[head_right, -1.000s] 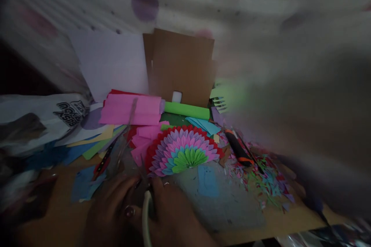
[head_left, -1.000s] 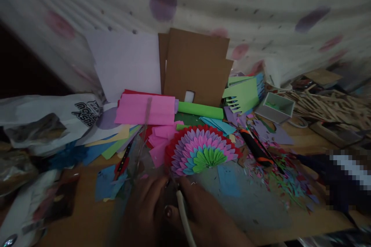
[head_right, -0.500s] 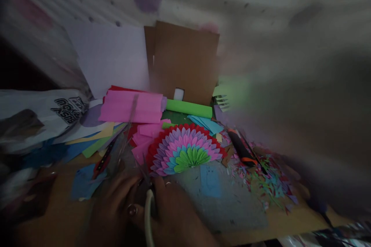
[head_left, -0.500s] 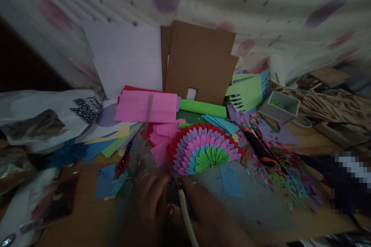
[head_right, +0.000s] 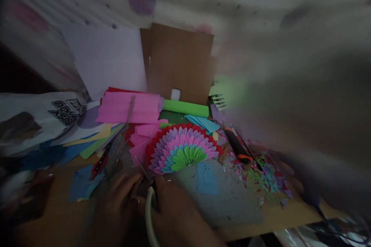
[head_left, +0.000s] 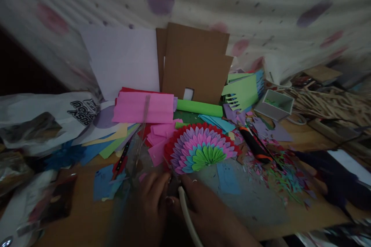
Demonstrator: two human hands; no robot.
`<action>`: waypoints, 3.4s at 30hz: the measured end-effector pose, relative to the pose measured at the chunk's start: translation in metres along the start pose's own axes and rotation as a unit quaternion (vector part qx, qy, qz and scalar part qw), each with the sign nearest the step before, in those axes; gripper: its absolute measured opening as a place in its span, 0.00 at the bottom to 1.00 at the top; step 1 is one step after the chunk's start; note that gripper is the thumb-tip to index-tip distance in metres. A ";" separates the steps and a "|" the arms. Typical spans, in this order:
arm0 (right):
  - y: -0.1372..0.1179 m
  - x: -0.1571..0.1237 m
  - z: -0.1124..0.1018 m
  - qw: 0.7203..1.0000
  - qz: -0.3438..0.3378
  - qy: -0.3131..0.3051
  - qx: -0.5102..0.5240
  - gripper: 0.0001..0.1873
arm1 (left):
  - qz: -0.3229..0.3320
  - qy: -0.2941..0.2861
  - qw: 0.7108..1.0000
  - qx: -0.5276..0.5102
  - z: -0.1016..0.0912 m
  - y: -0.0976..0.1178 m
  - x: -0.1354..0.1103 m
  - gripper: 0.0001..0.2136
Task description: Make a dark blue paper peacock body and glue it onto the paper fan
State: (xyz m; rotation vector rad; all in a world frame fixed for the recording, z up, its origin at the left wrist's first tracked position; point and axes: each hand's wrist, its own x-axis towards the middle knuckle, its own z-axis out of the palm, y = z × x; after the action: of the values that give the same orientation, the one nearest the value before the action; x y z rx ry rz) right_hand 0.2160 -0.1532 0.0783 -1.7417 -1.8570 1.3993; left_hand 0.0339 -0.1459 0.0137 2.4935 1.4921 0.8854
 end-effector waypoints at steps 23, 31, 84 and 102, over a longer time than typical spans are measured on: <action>0.018 0.027 -0.030 1.000 -0.014 -0.014 -0.004 0.20 | -0.113 -0.057 0.990 -0.056 0.025 0.021 0.043 0.19; 0.023 0.029 -0.034 0.999 -0.025 -0.024 -0.023 0.19 | -0.104 -0.052 0.991 -0.063 0.026 0.020 0.050 0.18; 0.019 -0.012 -0.020 0.998 -0.058 0.017 0.018 0.14 | -0.158 0.077 0.971 -0.163 -0.023 0.046 0.042 0.06; 0.013 -0.005 -0.019 0.998 -0.064 -0.002 0.028 0.19 | -0.141 0.077 0.975 -0.151 -0.018 0.041 0.044 0.08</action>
State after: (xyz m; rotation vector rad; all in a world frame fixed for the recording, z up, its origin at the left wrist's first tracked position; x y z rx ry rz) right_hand 0.2397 -0.1505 0.0803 -1.5656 -1.8756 1.3939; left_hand 0.0716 -0.1339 0.0629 1.9812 1.5673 1.1702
